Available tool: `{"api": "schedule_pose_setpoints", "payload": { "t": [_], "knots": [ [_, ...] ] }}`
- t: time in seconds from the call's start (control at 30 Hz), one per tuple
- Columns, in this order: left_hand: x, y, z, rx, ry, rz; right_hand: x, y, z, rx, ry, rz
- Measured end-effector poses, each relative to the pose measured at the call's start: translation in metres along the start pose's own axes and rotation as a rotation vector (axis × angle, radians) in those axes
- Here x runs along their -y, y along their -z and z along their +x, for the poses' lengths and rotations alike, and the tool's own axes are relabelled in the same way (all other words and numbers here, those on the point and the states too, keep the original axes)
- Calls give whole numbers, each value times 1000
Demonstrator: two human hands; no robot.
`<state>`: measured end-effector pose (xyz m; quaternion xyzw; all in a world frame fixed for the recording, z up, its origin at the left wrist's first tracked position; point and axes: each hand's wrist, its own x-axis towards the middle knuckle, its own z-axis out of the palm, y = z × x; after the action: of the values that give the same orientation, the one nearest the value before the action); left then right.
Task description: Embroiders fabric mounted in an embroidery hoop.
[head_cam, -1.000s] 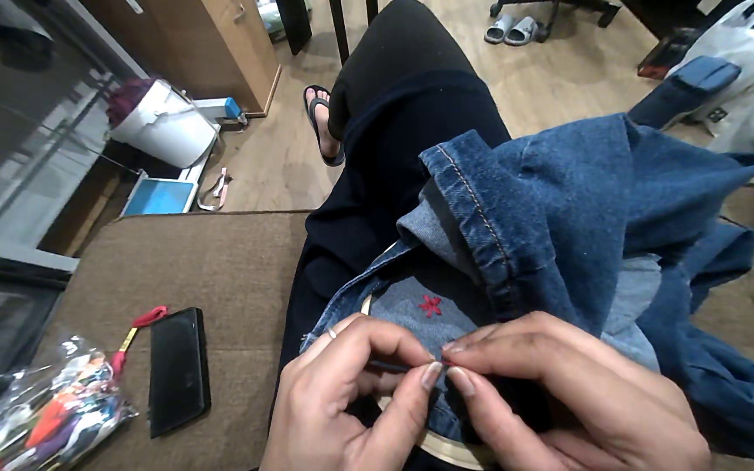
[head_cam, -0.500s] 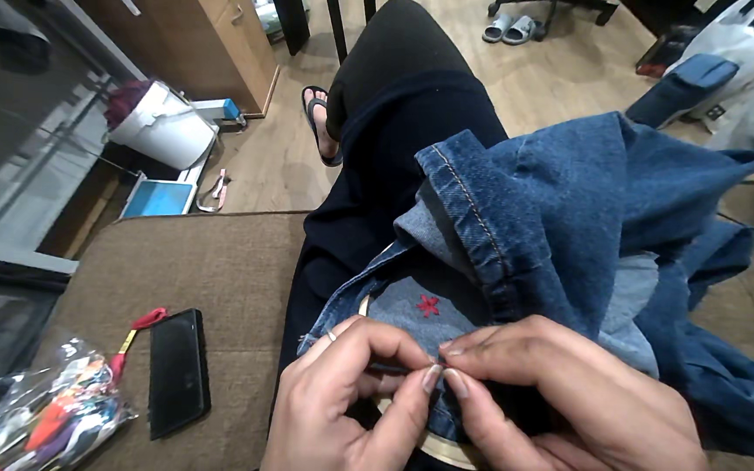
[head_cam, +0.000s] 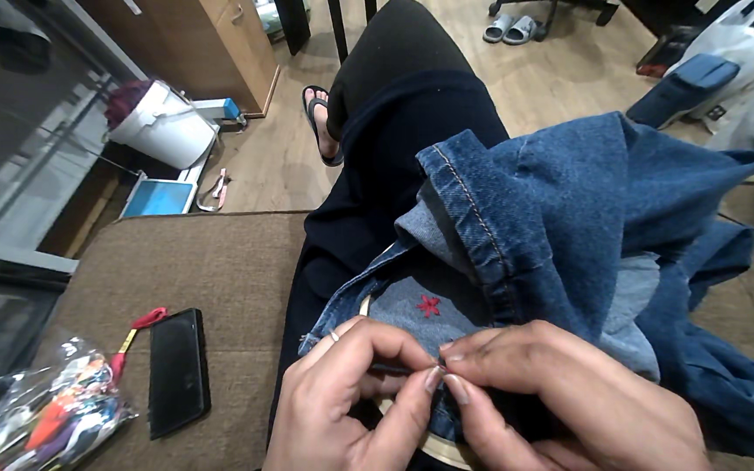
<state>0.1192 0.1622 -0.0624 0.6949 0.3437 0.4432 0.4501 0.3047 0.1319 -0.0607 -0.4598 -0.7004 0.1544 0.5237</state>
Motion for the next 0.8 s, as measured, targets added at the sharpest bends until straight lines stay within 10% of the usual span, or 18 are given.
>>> {"api": "schedule_pose_setpoints", "payload": {
  "t": [0.8],
  "knots": [
    [0,-1,-1,-1,-3,6,0,0,0,-3,-4,10]
  ]
}}
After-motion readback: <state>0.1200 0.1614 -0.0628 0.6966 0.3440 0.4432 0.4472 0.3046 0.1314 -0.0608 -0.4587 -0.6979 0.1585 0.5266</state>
